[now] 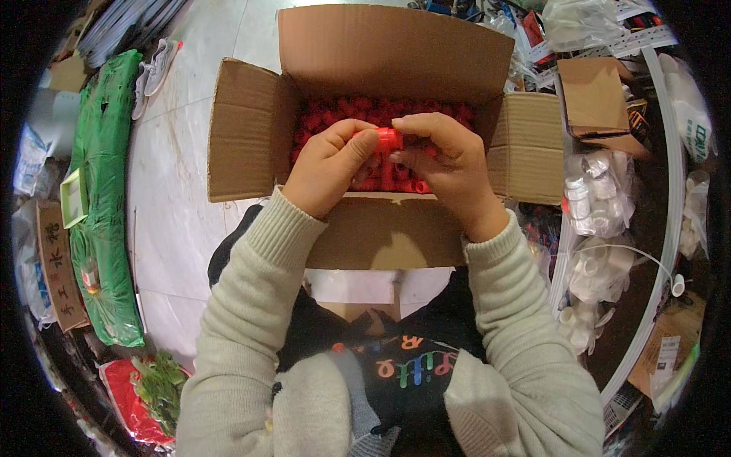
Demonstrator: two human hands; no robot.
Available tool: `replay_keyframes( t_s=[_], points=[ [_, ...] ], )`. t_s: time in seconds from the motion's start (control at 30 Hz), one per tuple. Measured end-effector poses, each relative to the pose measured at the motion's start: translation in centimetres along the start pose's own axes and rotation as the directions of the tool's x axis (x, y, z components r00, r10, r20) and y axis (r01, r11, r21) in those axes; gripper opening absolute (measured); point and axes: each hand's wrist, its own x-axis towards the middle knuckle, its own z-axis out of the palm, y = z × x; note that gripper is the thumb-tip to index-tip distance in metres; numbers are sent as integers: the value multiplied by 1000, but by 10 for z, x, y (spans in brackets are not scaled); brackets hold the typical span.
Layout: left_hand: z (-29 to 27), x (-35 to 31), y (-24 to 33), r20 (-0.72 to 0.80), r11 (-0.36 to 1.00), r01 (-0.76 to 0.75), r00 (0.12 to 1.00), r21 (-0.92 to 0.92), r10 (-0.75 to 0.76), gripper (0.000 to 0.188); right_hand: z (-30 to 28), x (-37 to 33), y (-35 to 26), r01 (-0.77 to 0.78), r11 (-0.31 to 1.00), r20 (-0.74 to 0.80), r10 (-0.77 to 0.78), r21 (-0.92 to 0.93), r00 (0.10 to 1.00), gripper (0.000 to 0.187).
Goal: The person repeatedly picks small red plastic pieces from a cardboard box, snaps two pieces together, and places the assembled pair back into the box. The process continues throughout the clip.
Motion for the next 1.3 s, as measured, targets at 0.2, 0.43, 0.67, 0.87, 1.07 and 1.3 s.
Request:
replay_keyframes(
  t_s=[0.2, 0.43, 0.67, 0.87, 1.07, 1.3],
  points=[
    [24, -6, 3, -202, 984, -174, 966, -42, 162, 28, 0, -1, -5, -67, 998, -1, 67, -12, 998, 30],
    [15, -3, 0, -148, 999, -45, 988, -13, 43, 31, 0, -3, 0, -17, 999, -2, 17, 31, 1000, 28],
    [19, -2, 16, -212, 984, 144, 970, 103, -120, 51, 1, 3, 1, 125, 987, 19, -124, -102, 992, 27],
    [17, 1, 4, -210, 989, -32, 976, 147, 63, 49, 0, 1, -4, -27, 999, 41, 28, -41, 999, 28],
    [12, 3, -6, -124, 952, -203, 964, 231, 236, 29, -4, 3, -1, -92, 993, 17, 93, -77, 995, 30],
    [18, 3, 0, -188, 983, -184, 965, 27, 186, 17, -1, 0, 3, -311, 942, 30, 309, 128, 951, 26]
  ],
)
